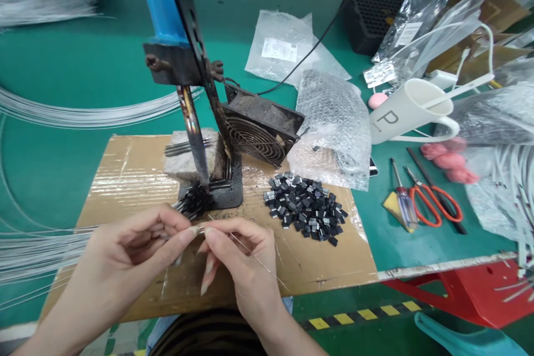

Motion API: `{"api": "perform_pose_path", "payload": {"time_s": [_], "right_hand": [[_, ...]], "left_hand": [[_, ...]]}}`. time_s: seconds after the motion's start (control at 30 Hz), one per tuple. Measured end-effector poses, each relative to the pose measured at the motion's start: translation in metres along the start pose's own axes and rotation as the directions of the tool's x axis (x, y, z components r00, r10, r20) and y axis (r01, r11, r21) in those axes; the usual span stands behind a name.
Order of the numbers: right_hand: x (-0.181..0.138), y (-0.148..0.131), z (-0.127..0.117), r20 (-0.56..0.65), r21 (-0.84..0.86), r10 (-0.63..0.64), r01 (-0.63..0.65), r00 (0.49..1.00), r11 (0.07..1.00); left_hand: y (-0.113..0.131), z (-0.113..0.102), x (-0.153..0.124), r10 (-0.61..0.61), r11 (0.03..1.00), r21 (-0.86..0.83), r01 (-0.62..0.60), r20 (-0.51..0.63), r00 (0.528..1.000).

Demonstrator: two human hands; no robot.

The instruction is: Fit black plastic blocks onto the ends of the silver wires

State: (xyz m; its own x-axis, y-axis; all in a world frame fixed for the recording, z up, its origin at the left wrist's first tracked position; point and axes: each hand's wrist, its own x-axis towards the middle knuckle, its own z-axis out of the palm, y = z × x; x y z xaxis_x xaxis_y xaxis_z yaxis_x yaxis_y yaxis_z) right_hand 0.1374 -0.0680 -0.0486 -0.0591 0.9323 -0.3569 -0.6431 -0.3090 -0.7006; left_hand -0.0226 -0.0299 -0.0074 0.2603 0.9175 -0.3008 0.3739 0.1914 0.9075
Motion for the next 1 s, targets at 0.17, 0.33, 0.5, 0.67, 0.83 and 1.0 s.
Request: {"api": "perform_pose_path", "payload": {"time_s": [0.17,0.33,0.5,0.67,0.83,1.0], "right_hand": [[0.002,-0.002,0.003,-0.020,0.064,0.042,-0.041,0.999,0.997],[0.004,-0.002,0.004,-0.018,0.132,0.076,-0.073,0.997,0.989],[0.002,-0.001,0.007,-0.026,0.190,0.103,-0.096,0.994,0.977],[-0.001,0.000,0.012,-0.037,0.205,0.097,-0.087,0.995,0.975],[0.000,0.001,0.014,-0.038,0.195,0.085,-0.076,0.996,0.978],[0.001,0.001,0.008,-0.013,0.167,0.041,-0.039,0.999,0.985]], "left_hand": [[0.000,0.003,-0.005,0.031,0.999,0.038,-0.030,-0.038,0.999],[-0.005,0.008,-0.007,0.126,0.991,0.061,-0.121,-0.099,0.987],[-0.009,0.013,-0.009,0.183,0.981,0.098,-0.168,-0.179,0.967],[-0.009,0.015,-0.011,0.196,0.979,0.095,-0.179,-0.203,0.959],[-0.004,0.017,-0.008,0.195,0.981,0.055,-0.187,-0.203,0.959],[0.001,0.015,-0.003,0.193,0.978,-0.031,-0.204,-0.213,0.958]]}}
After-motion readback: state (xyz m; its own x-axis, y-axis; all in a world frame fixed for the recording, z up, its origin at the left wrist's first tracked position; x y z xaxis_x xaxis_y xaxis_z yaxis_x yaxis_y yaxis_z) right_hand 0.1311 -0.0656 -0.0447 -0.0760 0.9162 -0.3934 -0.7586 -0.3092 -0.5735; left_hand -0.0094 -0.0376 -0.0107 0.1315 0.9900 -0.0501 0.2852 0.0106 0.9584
